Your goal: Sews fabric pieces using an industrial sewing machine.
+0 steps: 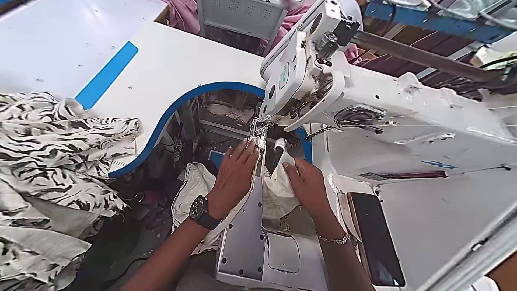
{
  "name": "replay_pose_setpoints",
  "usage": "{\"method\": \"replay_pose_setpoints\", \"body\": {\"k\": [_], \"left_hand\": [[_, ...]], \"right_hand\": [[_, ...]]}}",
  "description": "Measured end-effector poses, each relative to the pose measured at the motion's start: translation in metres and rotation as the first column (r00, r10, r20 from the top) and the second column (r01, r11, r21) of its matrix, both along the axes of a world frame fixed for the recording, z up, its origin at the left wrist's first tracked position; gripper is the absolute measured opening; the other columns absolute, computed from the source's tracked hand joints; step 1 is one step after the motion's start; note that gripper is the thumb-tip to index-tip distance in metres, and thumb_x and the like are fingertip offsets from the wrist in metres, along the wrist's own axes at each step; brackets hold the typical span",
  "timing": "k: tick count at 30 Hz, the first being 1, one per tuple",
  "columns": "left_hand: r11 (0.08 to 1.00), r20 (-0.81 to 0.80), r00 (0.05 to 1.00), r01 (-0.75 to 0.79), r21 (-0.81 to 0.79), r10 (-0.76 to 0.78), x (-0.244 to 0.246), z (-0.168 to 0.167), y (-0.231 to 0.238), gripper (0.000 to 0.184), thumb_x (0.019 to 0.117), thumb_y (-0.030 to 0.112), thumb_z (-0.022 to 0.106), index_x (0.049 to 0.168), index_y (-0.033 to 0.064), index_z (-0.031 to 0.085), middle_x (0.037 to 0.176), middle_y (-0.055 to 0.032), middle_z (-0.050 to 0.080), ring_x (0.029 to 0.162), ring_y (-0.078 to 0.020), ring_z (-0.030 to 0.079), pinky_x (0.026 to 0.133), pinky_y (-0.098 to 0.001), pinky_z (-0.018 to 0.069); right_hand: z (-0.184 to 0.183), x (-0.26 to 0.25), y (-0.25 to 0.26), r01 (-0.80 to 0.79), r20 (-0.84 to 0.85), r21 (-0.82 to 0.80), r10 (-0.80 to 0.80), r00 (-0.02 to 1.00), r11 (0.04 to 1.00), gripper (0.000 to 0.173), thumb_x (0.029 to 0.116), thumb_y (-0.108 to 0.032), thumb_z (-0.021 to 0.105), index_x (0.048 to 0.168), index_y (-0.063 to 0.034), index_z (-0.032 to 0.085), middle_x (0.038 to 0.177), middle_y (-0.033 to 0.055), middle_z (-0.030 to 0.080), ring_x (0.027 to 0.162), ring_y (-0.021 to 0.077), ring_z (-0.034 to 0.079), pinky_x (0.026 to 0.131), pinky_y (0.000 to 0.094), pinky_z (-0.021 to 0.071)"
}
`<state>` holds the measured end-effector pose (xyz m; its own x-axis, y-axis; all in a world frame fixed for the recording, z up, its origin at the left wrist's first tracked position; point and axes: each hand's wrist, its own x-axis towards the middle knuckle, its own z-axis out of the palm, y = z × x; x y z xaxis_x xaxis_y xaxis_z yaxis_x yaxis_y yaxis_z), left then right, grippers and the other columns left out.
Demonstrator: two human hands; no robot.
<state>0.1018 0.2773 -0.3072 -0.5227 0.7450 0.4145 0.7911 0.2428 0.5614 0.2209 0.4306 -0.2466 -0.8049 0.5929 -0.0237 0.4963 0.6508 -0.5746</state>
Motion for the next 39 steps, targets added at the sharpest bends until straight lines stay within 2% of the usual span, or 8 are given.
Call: {"method": "replay_pose_setpoints", "body": {"k": [3,6,8,15,22,26,31,39], "left_hand": [[0.999,0.093,0.995,0.034,0.011,-0.035,0.001,-0.001,-0.005,0.039,0.1028,0.007,0.045,0.137,-0.0001,0.062,0.147,-0.0164,0.058,0.138,-0.0343,0.054,0.111,-0.0606,0.0412],[0.999,0.083,0.996,0.039,-0.002,-0.039,-0.006,-0.001,-0.001,0.038,0.1045,0.012,0.045,0.136,-0.0015,0.061,0.149,-0.016,0.057,0.142,-0.0314,0.05,0.116,-0.0612,0.0342],[1.0,0.013,0.999,0.031,-0.003,-0.031,-0.009,-0.001,0.002,0.033,0.1034,0.01,0.046,0.129,-0.0022,0.064,0.148,-0.016,0.057,0.143,-0.0323,0.049,0.115,-0.0621,0.0345],[0.999,-0.008,0.999,0.039,0.035,-0.039,-0.006,-0.003,-0.002,0.034,0.1016,0.007,0.047,0.128,-0.0014,0.067,0.147,-0.0174,0.058,0.143,-0.0356,0.048,0.112,-0.0573,0.0407],[0.997,0.104,0.992,0.061,0.043,-0.065,-0.003,0.0,-0.007,0.037,0.1013,0.011,0.046,0.13,-0.0034,0.066,0.142,-0.0203,0.061,0.136,-0.0375,0.055,0.113,-0.0487,0.0438],[0.992,0.179,0.98,0.063,0.107,-0.081,-0.001,0.001,-0.007,0.04,0.1,0.011,0.049,0.133,-0.0085,0.058,0.141,-0.0229,0.06,0.136,-0.0375,0.055,0.11,-0.0442,0.0465],[0.973,0.237,0.96,0.097,0.208,-0.146,-0.003,0.001,-0.002,0.043,0.0883,-0.007,0.054,0.131,-0.0063,0.06,0.14,-0.0278,0.058,0.134,-0.0436,0.055,0.11,-0.0492,0.0475],[0.988,0.219,0.971,0.06,0.145,-0.091,-0.001,0.001,-0.001,0.038,0.0935,0.002,0.052,0.129,-0.0039,0.063,0.143,-0.0252,0.058,0.134,-0.0413,0.056,0.108,-0.0447,0.049]], "right_hand": [[-0.014,0.002,-0.008,-0.095,-0.26,0.226,0.154,0.953,0.969,0.028,0.0998,-0.021,0.054,0.102,-0.0003,0.074,0.068,0.0087,0.066,0.057,0.0171,0.061,0.054,0.0351,0.0476],[-0.025,-0.002,-0.008,-0.233,-0.253,0.377,0.341,0.905,0.897,0.026,0.0984,-0.015,0.056,0.099,-0.0017,0.077,0.115,0.0136,0.076,0.085,0.0273,0.077,0.067,0.0423,0.0597],[-0.031,-0.007,-0.006,-0.283,-0.228,0.434,0.408,0.884,0.856,0.024,0.095,-0.013,0.055,0.091,-0.0026,0.076,0.128,0.0139,0.072,0.077,0.0279,0.076,0.058,0.0421,0.0558],[-0.027,-0.007,-0.017,-0.398,-0.014,0.531,0.477,0.879,0.749,0.014,0.0815,-0.01,0.061,0.075,-0.0006,0.07,0.128,0.0186,0.071,0.068,0.0295,0.073,0.048,0.042,0.0519],[-0.014,0.003,-0.026,-0.433,0.006,0.438,0.48,0.877,0.787,0.014,0.0758,-0.015,0.061,0.066,-0.0043,0.061,0.142,0.0195,0.062,0.059,0.0226,0.068,0.043,0.0375,0.0463],[-0.012,-0.01,-0.027,-0.415,-0.081,0.273,0.451,0.889,0.868,0.015,0.0779,-0.019,0.06,0.072,-0.0047,0.061,0.142,0.0264,0.058,0.064,0.0228,0.068,0.047,0.036,0.0476],[-0.021,-0.028,-0.024,-0.365,-0.26,-0.105,0.329,0.908,0.925,0.023,0.0853,-0.022,0.066,0.074,-0.0031,0.06,0.142,0.0243,0.055,0.077,-0.0018,0.054,0.064,0.0146,0.0422],[-0.008,0.006,-0.032,-0.438,-0.017,0.238,0.455,0.89,0.867,0.017,0.0805,-0.027,0.065,0.071,-0.0133,0.062,0.151,0.0196,0.053,0.06,0.0123,0.062,0.046,0.029,0.0434]]}}
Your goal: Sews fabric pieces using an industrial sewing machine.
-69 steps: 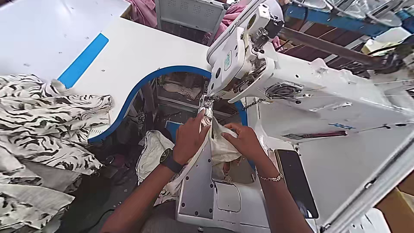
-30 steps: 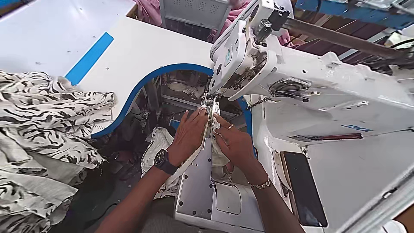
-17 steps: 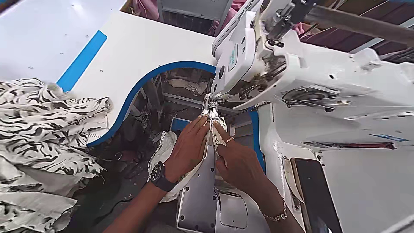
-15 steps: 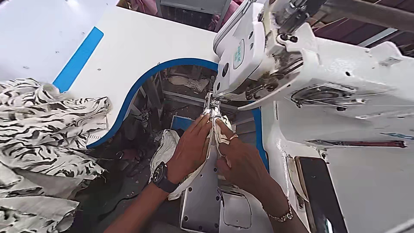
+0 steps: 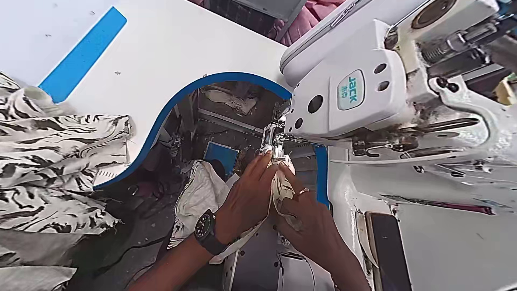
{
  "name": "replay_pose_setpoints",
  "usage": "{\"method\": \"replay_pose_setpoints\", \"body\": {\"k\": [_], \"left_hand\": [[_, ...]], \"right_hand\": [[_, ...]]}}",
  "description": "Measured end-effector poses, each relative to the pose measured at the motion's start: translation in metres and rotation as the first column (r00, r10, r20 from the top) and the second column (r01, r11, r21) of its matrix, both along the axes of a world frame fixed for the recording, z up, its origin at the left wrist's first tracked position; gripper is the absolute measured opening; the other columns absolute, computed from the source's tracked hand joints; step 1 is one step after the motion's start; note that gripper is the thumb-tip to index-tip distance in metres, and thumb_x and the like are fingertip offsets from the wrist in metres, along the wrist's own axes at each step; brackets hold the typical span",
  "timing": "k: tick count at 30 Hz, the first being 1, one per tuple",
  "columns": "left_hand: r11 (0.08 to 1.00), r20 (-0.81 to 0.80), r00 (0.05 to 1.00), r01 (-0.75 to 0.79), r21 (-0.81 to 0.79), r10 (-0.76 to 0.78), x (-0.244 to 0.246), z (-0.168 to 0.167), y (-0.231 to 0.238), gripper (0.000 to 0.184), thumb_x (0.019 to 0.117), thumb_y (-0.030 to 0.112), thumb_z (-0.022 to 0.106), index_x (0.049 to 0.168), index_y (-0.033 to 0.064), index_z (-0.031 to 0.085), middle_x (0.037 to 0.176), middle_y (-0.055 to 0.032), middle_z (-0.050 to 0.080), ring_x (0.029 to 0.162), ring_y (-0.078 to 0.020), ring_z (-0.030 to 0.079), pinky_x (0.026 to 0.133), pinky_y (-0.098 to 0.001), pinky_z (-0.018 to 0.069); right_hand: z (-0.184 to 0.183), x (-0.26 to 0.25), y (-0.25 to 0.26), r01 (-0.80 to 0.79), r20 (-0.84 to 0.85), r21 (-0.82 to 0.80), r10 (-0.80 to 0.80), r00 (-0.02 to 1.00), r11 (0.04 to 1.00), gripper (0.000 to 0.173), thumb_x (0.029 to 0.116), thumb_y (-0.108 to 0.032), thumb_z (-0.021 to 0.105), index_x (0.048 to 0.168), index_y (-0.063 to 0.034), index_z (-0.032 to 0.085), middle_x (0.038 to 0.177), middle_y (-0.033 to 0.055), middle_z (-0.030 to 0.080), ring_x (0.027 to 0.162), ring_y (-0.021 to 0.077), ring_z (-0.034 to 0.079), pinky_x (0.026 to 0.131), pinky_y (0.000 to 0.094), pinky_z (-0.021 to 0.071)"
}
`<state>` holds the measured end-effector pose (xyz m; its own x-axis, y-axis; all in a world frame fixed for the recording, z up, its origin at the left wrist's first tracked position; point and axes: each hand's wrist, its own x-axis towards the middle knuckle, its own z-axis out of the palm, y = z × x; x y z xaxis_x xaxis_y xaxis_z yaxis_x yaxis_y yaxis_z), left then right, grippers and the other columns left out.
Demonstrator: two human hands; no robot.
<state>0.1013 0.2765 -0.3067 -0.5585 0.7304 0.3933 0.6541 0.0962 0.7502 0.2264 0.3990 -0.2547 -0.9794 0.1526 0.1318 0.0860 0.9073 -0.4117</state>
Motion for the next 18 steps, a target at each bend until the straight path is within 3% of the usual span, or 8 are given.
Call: {"method": "replay_pose_setpoints", "body": {"k": [4,7,11,14,18], "left_hand": [[1.0,0.032,0.999,-0.013,0.023,0.012,0.002,0.001,-0.002,0.039,0.0963,0.004,0.053,0.133,-0.0074,0.058,0.143,-0.0252,0.058,0.135,-0.039,0.056,0.11,-0.0426,0.0482],[0.997,0.016,1.0,0.001,0.072,-0.002,0.002,0.0,-0.002,0.04,0.0915,-0.004,0.052,0.131,-0.0061,0.058,0.139,-0.0268,0.059,0.134,-0.0411,0.056,0.11,-0.0447,0.0484],[0.999,0.015,1.0,0.016,0.03,-0.017,-0.001,0.002,0.002,0.036,0.0887,-0.005,0.055,0.123,-0.0009,0.066,0.142,-0.0272,0.057,0.133,-0.0441,0.055,0.108,-0.0478,0.0485],[1.0,0.023,1.0,0.012,0.002,-0.012,-0.001,0.004,0.004,0.034,0.0909,-0.005,0.055,0.122,0.0002,0.067,0.143,-0.0272,0.056,0.134,-0.0441,0.055,0.108,-0.048,0.0489],[1.0,0.018,1.0,0.004,-0.009,-0.003,-0.002,0.006,0.007,0.035,0.0874,-0.006,0.057,0.12,-0.0001,0.067,0.144,-0.0274,0.055,0.133,-0.0455,0.055,0.105,-0.0482,0.0509]], "right_hand": [[-0.003,-0.015,0.006,0.011,-0.006,-0.223,-0.013,1.0,0.975,0.019,0.0825,-0.025,0.065,0.073,-0.0079,0.062,0.151,0.0211,0.052,0.07,0.0055,0.061,0.056,0.0223,0.0455],[-0.013,-0.03,0.013,0.024,-0.037,-0.484,-0.049,0.998,0.875,0.026,0.088,-0.025,0.07,0.077,-0.0035,0.062,0.151,0.0224,0.049,0.081,-0.0062,0.055,0.067,0.012,0.0444],[-0.018,-0.027,0.006,0.07,-0.187,-0.381,-0.152,0.971,0.922,0.025,0.0872,-0.025,0.07,0.076,-0.0024,0.067,0.141,0.0229,0.059,0.07,-0.0056,0.054,0.061,0.0126,0.0426],[-0.02,-0.029,0.009,0.085,-0.163,-0.493,-0.187,0.969,0.866,0.022,0.0835,-0.021,0.073,0.072,-0.0043,0.064,0.138,0.0185,0.063,0.065,-0.0102,0.05,0.055,0.0101,0.0397],[-0.017,-0.032,0.011,0.052,-0.142,-0.561,-0.158,0.977,0.826,0.018,0.0833,-0.017,0.073,0.075,-0.0027,0.066,0.143,0.0209,0.058,0.065,-0.0113,0.049,0.055,0.0087,0.0402]]}}
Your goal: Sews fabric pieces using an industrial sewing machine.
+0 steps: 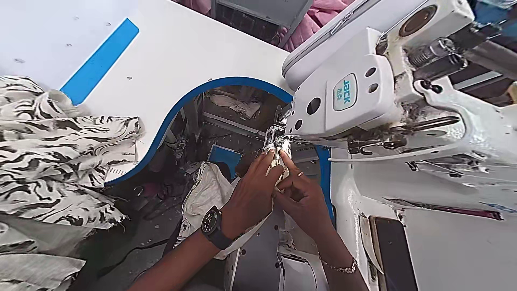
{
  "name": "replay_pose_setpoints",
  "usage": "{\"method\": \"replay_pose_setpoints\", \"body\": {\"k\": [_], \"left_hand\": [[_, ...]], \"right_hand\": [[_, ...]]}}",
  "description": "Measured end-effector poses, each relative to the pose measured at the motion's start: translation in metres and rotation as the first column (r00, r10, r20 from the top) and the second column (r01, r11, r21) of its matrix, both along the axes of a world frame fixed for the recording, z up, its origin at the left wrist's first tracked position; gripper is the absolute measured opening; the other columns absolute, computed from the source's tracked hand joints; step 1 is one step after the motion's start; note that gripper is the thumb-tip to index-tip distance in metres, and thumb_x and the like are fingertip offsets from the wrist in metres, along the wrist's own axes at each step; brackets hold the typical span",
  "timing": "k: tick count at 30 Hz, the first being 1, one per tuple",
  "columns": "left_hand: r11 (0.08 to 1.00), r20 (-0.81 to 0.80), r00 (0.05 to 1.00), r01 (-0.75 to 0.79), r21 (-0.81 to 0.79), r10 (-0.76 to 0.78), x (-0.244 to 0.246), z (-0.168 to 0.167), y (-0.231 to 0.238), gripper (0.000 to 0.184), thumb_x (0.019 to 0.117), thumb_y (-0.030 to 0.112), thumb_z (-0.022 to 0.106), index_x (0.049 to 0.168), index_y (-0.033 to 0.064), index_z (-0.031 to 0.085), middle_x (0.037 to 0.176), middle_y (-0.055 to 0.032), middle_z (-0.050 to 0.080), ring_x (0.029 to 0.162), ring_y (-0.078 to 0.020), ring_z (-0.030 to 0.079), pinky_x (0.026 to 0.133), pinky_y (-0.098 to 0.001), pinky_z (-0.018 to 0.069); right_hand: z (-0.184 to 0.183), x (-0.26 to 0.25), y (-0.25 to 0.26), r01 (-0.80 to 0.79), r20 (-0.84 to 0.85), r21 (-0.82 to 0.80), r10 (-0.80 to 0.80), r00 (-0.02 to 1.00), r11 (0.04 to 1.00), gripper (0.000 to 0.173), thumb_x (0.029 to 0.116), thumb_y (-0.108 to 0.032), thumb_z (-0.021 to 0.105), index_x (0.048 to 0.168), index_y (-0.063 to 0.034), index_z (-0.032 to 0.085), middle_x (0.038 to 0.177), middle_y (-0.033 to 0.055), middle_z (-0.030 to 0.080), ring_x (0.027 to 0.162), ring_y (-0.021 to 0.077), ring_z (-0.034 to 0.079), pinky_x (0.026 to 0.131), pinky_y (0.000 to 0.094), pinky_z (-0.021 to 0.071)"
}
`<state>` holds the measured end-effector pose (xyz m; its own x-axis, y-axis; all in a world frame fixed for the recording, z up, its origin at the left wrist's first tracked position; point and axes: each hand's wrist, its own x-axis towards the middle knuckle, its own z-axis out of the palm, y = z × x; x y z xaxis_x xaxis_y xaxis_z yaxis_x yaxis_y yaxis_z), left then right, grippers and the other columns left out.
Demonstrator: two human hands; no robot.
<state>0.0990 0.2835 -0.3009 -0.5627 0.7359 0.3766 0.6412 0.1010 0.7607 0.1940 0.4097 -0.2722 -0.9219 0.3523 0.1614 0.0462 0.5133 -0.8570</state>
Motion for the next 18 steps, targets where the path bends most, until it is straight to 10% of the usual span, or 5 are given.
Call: {"method": "replay_pose_setpoints", "body": {"k": [9,14,16,18], "left_hand": [[0.987,0.063,0.991,-0.124,0.102,0.118,-0.003,-0.009,0.017,0.027,0.0907,-0.002,0.061,0.117,-0.0063,0.065,0.132,-0.0268,0.064,0.123,-0.0404,0.064,0.1,-0.0464,0.0543],[0.988,0.187,0.971,-0.156,0.019,0.149,-0.007,0.001,0.011,0.025,0.0927,0.002,0.06,0.115,-0.0079,0.065,0.115,-0.024,0.067,0.109,-0.0386,0.066,0.09,-0.0528,0.0544],[0.987,0.394,0.918,0.013,-0.158,0.05,-0.005,0.022,-0.024,0.038,0.1009,0.025,0.061,0.126,-0.0035,0.06,0.094,-0.0121,0.066,0.085,-0.023,0.064,0.079,-0.0427,0.0535],[0.926,0.534,0.844,0.244,-0.288,-0.056,-0.004,0.037,-0.064,0.042,0.0988,0.027,0.067,0.127,-0.0034,0.059,0.097,-0.0174,0.068,0.088,-0.0279,0.067,0.084,-0.0474,0.0542]], "right_hand": [[0.003,-0.005,-0.032,0.18,-0.014,0.388,-0.189,0.982,0.904,0.019,0.0938,-0.017,0.059,0.093,-0.0017,0.07,0.134,0.0219,0.064,0.069,0.0059,0.06,0.058,0.0207,0.0478],[0.02,0.007,-0.05,0.25,-0.048,0.619,-0.282,0.958,0.744,0.026,0.093,-0.015,0.059,0.105,0.001,0.075,0.089,0.0162,0.073,0.072,0.0263,0.071,0.059,0.0376,0.0563],[0.039,0.039,-0.05,0.18,0.108,0.663,-0.331,0.937,0.727,0.027,0.0868,-0.014,0.066,0.105,0.0047,0.075,0.083,0.019,0.073,0.071,0.0365,0.072,0.061,0.0534,0.0554],[0.039,0.074,-0.042,0.097,0.356,0.572,-0.353,0.865,0.815,0.021,0.085,-0.014,0.073,0.093,0.0061,0.073,0.075,0.0213,0.069,0.071,0.0414,0.069,0.064,0.0622,0.0511]]}}
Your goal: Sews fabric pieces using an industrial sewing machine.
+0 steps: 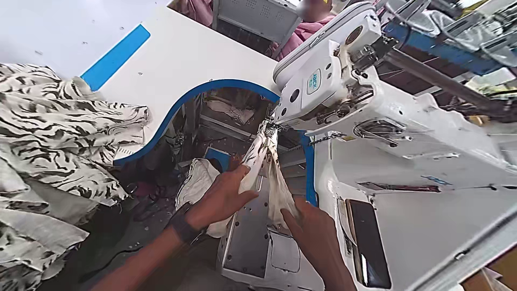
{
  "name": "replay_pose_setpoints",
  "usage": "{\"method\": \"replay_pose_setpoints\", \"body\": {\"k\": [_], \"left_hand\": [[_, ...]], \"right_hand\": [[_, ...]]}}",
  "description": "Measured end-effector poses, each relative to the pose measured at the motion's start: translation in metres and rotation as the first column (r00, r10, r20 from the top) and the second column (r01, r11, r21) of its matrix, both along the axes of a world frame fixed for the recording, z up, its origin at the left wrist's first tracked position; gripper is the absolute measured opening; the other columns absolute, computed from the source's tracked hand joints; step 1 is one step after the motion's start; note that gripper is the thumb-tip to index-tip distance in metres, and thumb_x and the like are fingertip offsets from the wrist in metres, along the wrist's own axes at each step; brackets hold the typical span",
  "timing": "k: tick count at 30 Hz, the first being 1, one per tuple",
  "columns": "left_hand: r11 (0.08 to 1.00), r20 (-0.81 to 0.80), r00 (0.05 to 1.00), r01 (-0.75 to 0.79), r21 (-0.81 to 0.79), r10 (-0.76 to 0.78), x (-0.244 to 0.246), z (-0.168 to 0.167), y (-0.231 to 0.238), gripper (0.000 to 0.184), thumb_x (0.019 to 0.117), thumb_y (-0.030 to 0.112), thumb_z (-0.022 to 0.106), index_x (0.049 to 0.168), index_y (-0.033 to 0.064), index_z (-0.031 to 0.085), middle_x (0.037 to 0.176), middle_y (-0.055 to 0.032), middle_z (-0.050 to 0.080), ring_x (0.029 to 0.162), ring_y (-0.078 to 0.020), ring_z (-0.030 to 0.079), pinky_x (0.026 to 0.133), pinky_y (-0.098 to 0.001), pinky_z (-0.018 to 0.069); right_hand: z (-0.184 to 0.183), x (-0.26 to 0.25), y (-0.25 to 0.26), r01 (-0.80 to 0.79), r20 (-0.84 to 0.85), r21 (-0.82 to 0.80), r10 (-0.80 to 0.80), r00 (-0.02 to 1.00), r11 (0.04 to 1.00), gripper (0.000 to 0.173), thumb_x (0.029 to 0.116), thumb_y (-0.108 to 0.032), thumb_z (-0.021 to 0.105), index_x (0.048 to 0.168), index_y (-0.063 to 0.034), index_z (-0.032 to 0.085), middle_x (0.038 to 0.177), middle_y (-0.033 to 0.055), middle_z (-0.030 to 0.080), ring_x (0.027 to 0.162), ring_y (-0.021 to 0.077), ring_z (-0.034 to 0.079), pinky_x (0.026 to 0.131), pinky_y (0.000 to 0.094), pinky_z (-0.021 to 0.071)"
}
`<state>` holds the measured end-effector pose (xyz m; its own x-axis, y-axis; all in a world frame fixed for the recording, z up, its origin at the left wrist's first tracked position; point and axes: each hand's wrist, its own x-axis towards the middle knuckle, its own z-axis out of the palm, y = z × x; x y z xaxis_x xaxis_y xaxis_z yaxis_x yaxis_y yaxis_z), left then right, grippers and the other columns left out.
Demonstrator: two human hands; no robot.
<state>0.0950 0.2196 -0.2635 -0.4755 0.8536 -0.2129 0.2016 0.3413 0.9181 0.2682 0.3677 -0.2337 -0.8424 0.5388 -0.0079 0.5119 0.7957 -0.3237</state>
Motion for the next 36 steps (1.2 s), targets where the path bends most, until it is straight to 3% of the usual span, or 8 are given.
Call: {"method": "replay_pose_setpoints", "body": {"k": [4,9,13,17,23,28,31,36], "left_hand": [[0.985,-0.181,0.983,0.021,0.17,0.01,0.033,-0.009,-0.031,0.023,0.1013,0.018,0.058,0.092,-0.0009,0.067,0.07,-0.0099,0.059,0.063,-0.0197,0.056,0.061,-0.0375,0.0453],[0.893,-0.365,0.89,-0.093,0.441,0.273,0.061,-0.037,-0.015,0.024,0.1016,0.014,0.051,0.087,0.0013,0.065,0.065,-0.009,0.059,0.057,-0.0206,0.059,0.054,-0.0363,0.0481],[0.887,-0.398,0.843,-0.18,0.425,0.362,0.052,-0.037,0.005,0.024,0.0982,0.016,0.052,0.087,0.0015,0.066,0.056,-0.0084,0.057,0.048,-0.0243,0.06,0.045,-0.0414,0.0472],[0.94,-0.357,0.912,-0.077,0.332,0.201,0.049,-0.027,-0.006,0.019,0.0978,0.017,0.059,0.099,0.0009,0.069,0.056,-0.0086,0.058,0.047,-0.0255,0.061,0.047,-0.0427,0.05],[0.957,-0.118,0.982,-0.113,0.266,0.149,0.039,-0.018,-0.01,0.032,0.0978,0.016,0.062,0.122,-0.0037,0.067,0.062,-0.0121,0.063,0.051,-0.0267,0.061,0.054,-0.0432,0.0526],[0.914,-0.304,0.922,-0.107,0.392,0.238,0.035,-0.023,0.002,0.018,0.0934,0.014,0.059,0.082,0.0024,0.066,0.056,-0.0069,0.055,0.048,-0.0213,0.058,0.047,-0.0373,0.0467],[0.852,-0.441,0.819,-0.105,0.513,0.367,0.032,-0.039,0.018,0.022,0.0974,0.014,0.055,0.083,0.0047,0.069,0.07,-0.0071,0.065,0.065,-0.023,0.064,0.06,-0.0357,0.0521],[0.843,-0.461,0.776,-0.162,0.514,0.43,0.026,-0.04,0.023,0.021,0.0968,0.014,0.053,0.086,0.0032,0.068,0.053,-0.0046,0.055,0.045,-0.0188,0.058,0.043,-0.0317,0.046]], "right_hand": [[-0.04,0.053,0.052,-0.11,0.058,-0.445,0.151,0.987,0.889,0.019,0.0878,-0.024,0.069,0.087,-0.0059,0.076,0.077,0.0021,0.072,0.073,0.0103,0.068,0.071,0.0356,0.0568],[0.028,0.021,-0.044,-0.493,-0.004,0.267,0.513,0.859,0.828,0.024,0.0911,-0.021,0.06,0.074,-0.0066,0.068,0.057,0.0064,0.059,0.049,0.0238,0.063,0.041,0.0392,0.0471],[0.015,0.006,-0.064,-0.36,0.222,0.048,0.342,0.913,0.932,0.016,0.0913,-0.015,0.065,0.085,-0.0015,0.071,0.063,0.0145,0.065,0.058,0.036,0.069,0.049,0.0531,0.0515],[0.071,-0.009,-0.065,-0.339,0.29,0.209,0.273,0.917,0.917,0.028,0.0936,-0.024,0.062,0.078,-0.0021,0.068,0.052,0.0109,0.057,0.047,0.0318,0.063,0.041,0.0454,0.0453],[0.052,-0.018,-0.057,-0.271,0.427,0.001,0.245,0.87,0.962,0.023,0.0968,-0.02,0.061,0.09,0.0009,0.069,0.063,0.0164,0.064,0.06,0.039,0.068,0.052,0.0533,0.0512],[0.045,-0.018,-0.05,-0.349,0.29,0.068,0.316,0.903,0.935,0.024,0.0927,-0.022,0.064,0.08,-0.0029,0.068,0.056,0.0114,0.059,0.052,0.0323,0.065,0.045,0.0482,0.048],[0.041,-0.017,-0.047,-0.312,0.312,0.128,0.261,0.914,0.941,0.028,0.0951,-0.024,0.058,0.081,-0.0021,0.067,0.053,0.01,0.056,0.048,0.0319,0.063,0.043,0.0468,0.0465],[0.046,-0.046,-0.045,-0.401,0.35,0.336,0.283,0.893,0.852,0.019,0.0894,-0.023,0.059,0.081,-0.008,0.067,0.046,0.0046,0.049,0.04,0.0267,0.057,0.037,0.0393,0.0393]]}}
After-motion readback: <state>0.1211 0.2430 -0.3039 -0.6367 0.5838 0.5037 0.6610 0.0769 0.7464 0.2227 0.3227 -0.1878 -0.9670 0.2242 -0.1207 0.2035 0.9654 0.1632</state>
